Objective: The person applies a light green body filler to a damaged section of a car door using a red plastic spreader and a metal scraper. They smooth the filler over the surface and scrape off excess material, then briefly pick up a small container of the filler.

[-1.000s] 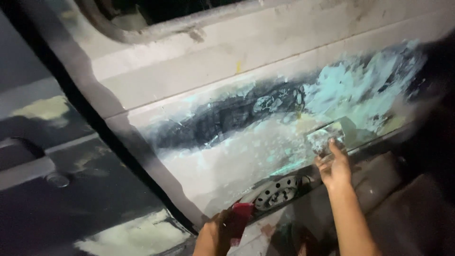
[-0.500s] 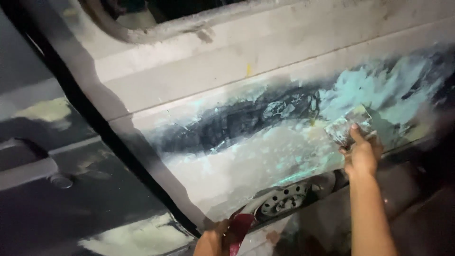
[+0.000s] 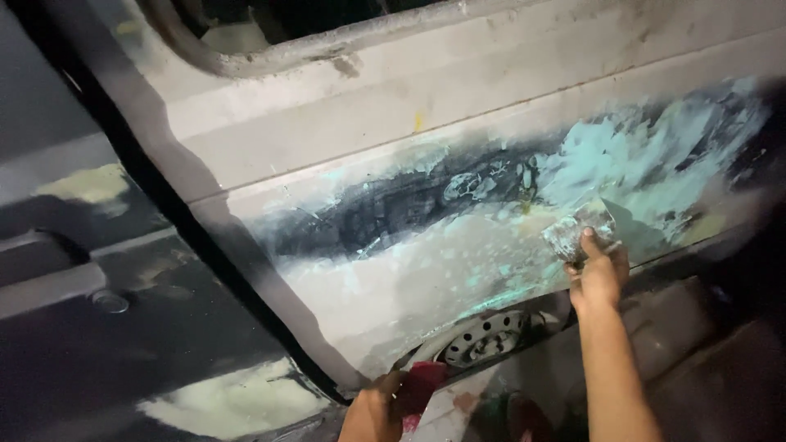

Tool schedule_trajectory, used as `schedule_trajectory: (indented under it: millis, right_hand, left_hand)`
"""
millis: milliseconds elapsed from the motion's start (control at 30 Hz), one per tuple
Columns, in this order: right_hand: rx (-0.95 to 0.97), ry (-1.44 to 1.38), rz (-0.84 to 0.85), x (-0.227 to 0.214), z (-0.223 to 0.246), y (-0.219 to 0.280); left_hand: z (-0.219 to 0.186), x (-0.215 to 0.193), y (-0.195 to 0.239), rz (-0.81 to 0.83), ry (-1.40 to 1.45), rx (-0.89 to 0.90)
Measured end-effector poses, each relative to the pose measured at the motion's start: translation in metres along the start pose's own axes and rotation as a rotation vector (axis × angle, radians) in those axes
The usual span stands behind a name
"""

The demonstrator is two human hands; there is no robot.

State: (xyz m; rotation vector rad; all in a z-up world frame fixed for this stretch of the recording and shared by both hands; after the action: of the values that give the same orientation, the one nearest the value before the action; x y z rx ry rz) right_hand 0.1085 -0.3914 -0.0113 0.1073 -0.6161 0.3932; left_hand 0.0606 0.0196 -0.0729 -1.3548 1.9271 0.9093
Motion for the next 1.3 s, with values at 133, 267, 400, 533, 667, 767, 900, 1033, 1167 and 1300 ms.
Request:
schedule_trajectory:
  millis: [133,267,400,533,667,767,900,1033,1167,1300]
  right_hand:
    - [-0.052,-0.051,-0.016,0.01,-0.004,0.008]
    - [-0.042,0.037,-0.008,0.013,0.003,0.014]
    - [-0.134,0.018,-0.012,0.013,-0.005,0.004]
    - [-0.198,-0.049,0.056,0.011,-0.014,-0.009]
    - [-0.265,0.01,0.09,0.013,-0.006,-0.005]
    - [-0.26,0.029,0.09,0.012,-0.008,-0.007]
    - [-0.238,0.027,0.087,0.01,-0.011,-0.018]
    - [-0.234,0.037,0.061,0.008,-0.017,-0.025]
    - [-0.228,-0.021,0.159,0.011,-0.011,-0.021]
    - [-0.228,-0.015,0.153,0.014,-0.005,-0.015]
  left_hand:
    - [-0.015,-0.011,0.01,0.049,0.016,-0.135]
    - [-0.011,-0.013,0.012,0.096,0.006,-0.062]
    - [0.002,-0.014,0.011,0.002,-0.006,-0.018]
    - [0.002,-0.021,0.019,0.021,0.011,0.034]
    - [0.004,-0.031,0.023,0.016,0.075,0.051]
    - [0.012,-0.031,0.023,0.024,0.067,0.034]
    - [0.018,-0.039,0.029,0.018,0.078,0.058]
    - [0.019,-0.049,0.038,-0.03,0.15,0.079]
    - [0.02,-0.058,0.044,-0.014,0.161,0.053]
    - [0.027,-0.057,0.041,-0.058,0.222,0.093]
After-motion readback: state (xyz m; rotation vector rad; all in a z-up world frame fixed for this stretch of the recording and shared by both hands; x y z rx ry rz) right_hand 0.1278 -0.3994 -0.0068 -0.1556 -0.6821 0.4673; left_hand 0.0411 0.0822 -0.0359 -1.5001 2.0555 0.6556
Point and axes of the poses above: each hand's wrist, its own y-axis away from the middle knuckle, its own x-axis out of the palm, z = x × y, the point moved 1 cm from there along -y, towards the middle knuckle, and after that the axes turned 9 degrees about -x, right-handed, at the moved point
